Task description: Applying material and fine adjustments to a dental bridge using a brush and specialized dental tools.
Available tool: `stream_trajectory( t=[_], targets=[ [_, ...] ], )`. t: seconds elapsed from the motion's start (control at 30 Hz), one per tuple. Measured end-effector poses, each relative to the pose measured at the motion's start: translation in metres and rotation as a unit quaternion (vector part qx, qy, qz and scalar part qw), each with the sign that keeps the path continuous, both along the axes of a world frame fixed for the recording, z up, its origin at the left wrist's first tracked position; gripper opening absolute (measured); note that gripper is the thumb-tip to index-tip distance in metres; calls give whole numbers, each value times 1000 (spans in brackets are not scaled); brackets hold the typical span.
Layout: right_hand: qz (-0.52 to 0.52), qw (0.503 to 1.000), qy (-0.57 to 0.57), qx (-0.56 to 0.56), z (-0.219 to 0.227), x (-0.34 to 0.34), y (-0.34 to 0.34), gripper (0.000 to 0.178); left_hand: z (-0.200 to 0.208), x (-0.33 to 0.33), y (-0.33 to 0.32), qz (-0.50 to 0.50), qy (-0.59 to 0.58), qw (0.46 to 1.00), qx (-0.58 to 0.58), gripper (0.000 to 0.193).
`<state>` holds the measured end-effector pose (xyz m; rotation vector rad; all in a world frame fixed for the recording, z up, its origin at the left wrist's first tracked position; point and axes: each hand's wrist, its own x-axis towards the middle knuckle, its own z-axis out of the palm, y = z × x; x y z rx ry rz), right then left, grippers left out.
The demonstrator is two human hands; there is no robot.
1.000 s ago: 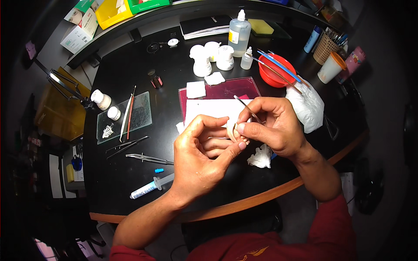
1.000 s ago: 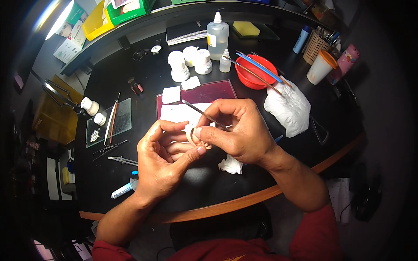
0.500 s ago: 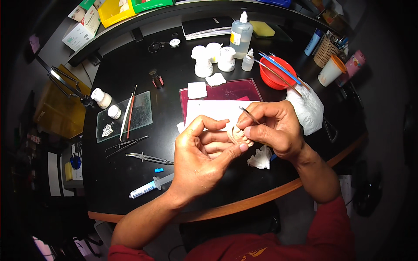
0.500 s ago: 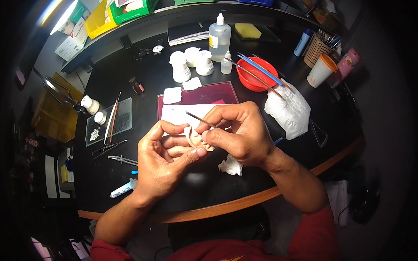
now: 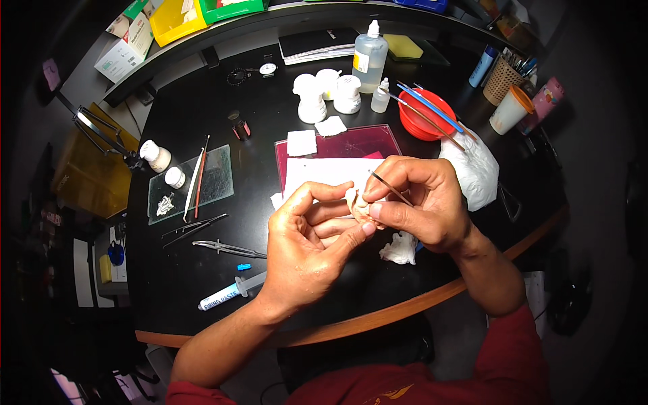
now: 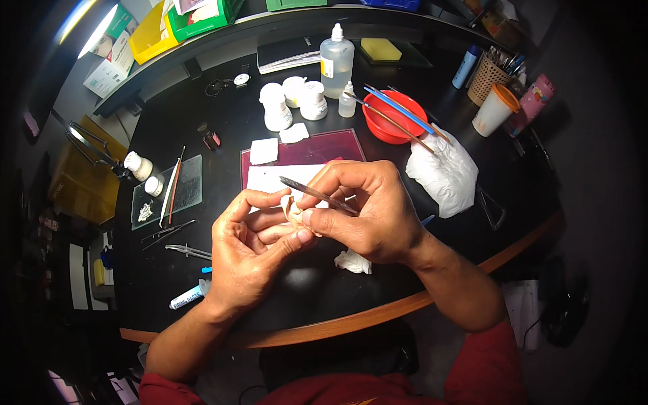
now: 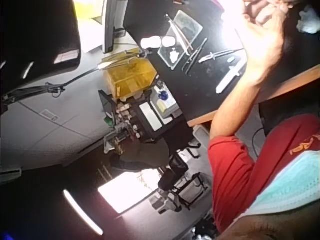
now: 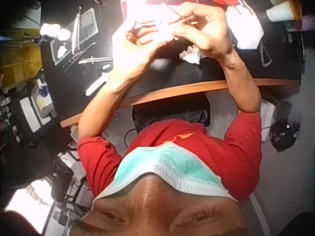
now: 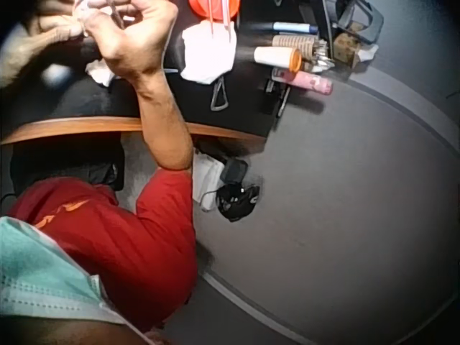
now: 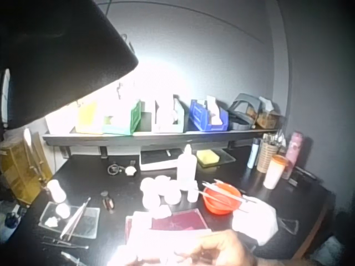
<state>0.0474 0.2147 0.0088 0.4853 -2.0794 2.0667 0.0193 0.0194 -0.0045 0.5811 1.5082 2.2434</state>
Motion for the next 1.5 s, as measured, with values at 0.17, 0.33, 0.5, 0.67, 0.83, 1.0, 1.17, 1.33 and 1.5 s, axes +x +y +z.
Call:
stream_trajectory(
  t=[0.17, 0.33, 0.5, 0.67, 0.83, 1.0, 1.17, 1.33, 1.5],
  targets=[
    [-8, 1000, -17, 12, 0, 1, -1, 10, -5, -2, -3, -5, 33, 999, 10, 38],
    [-42, 997, 53, 40, -1, 1, -6, 8, 0, -1, -6, -29, -55, 997, 35, 35],
    [-57, 990, 90, 97, 1, 2, -6, 6, 1, -4, -8, -40, -91, 995, 26, 37],
    [-38, 990, 105, 90, 5, 3, -8, 5, 8, -4, -10, -57, -130, 989, 40, 37],
    [-10, 991, 107, 78, 8, 3, -9, 7, 7, -5, -10, -70, -143, 986, 57, 36],
    [6, 990, 112, 82, 8, 3, -9, 8, 8, -5, -9, -59, -137, 988, 46, 36],
    [6, 992, 104, 68, 9, 3, -11, 7, 11, -4, -10, -62, -143, 987, 49, 35],
    [7, 992, 100, 76, 9, 3, -11, 7, 8, -5, -11, -58, -122, 990, 32, 35],
    [5, 993, 94, 67, 8, 4, -10, 7, 12, -6, -11, -62, -118, 991, -11, 41]
  ],
)
